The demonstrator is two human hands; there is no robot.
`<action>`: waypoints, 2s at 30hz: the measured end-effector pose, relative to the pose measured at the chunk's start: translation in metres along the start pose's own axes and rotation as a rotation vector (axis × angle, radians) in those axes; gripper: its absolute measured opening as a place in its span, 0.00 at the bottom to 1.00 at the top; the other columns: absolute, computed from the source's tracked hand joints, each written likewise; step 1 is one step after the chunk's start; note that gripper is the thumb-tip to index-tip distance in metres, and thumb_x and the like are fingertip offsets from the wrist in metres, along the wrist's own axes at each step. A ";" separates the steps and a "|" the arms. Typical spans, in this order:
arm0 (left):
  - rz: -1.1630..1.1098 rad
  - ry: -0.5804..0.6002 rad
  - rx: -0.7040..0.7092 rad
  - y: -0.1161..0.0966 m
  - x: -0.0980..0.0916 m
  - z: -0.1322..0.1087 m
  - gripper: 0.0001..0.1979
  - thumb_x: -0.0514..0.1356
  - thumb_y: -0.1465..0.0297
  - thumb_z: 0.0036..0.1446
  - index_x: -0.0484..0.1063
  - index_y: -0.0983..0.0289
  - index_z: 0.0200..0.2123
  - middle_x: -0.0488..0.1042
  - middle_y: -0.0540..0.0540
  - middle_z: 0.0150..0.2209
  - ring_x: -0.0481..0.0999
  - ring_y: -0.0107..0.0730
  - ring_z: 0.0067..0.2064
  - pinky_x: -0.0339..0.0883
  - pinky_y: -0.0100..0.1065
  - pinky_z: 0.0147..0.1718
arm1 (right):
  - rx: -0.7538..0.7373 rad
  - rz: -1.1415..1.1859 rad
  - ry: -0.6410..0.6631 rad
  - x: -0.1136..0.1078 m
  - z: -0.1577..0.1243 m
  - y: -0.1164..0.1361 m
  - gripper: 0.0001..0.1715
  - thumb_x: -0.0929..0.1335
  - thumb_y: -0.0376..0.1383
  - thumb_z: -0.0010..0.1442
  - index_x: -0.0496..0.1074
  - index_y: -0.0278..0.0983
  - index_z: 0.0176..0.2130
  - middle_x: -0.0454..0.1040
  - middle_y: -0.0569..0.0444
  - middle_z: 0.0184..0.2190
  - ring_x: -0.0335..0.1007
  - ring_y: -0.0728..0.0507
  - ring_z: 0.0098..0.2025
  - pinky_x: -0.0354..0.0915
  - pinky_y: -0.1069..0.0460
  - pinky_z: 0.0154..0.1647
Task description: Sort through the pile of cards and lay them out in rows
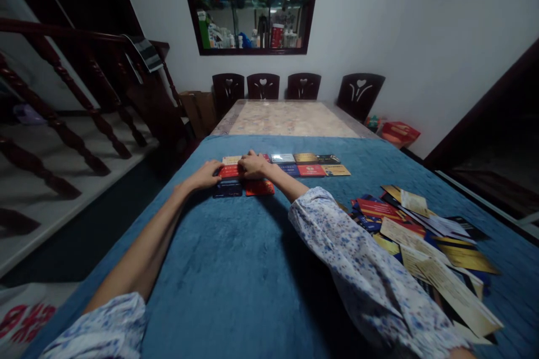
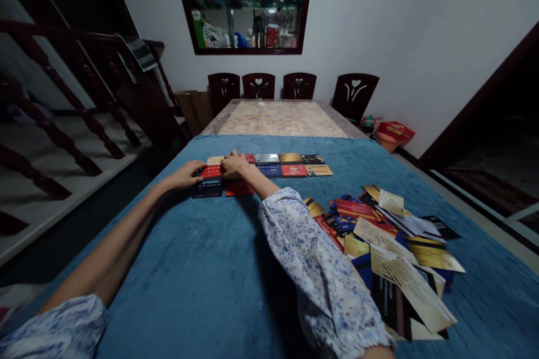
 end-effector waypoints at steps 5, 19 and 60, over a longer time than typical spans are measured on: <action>-0.008 -0.004 0.013 -0.002 0.001 -0.001 0.25 0.58 0.70 0.49 0.76 0.64 0.53 0.77 0.60 0.52 0.74 0.49 0.55 0.67 0.45 0.58 | -0.005 0.021 0.019 0.003 0.000 0.000 0.23 0.66 0.44 0.63 0.74 0.37 0.54 0.71 0.40 0.59 0.59 0.29 0.61 0.64 0.35 0.56; -0.051 0.002 0.019 -0.002 0.003 -0.001 0.26 0.57 0.70 0.48 0.75 0.64 0.52 0.76 0.59 0.47 0.75 0.46 0.50 0.70 0.44 0.55 | 0.012 0.033 0.008 0.005 0.000 0.001 0.21 0.68 0.42 0.63 0.74 0.38 0.53 0.70 0.43 0.61 0.60 0.31 0.60 0.64 0.37 0.55; -0.037 -0.241 0.439 -0.112 -0.004 -0.005 0.11 0.53 0.70 0.60 0.74 0.64 0.29 0.73 0.56 0.31 0.71 0.36 0.34 0.67 0.36 0.37 | 0.069 -0.026 -0.196 -0.020 -0.087 -0.023 0.13 0.64 0.37 0.69 0.73 0.36 0.49 0.79 0.44 0.48 0.74 0.39 0.48 0.61 0.49 0.44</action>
Point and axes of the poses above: each hand's wrist, its own z-axis towards the middle knuckle, its own x-axis out of the palm, y = z × x, the point moved 7 cm from there along z, towards the middle knuckle
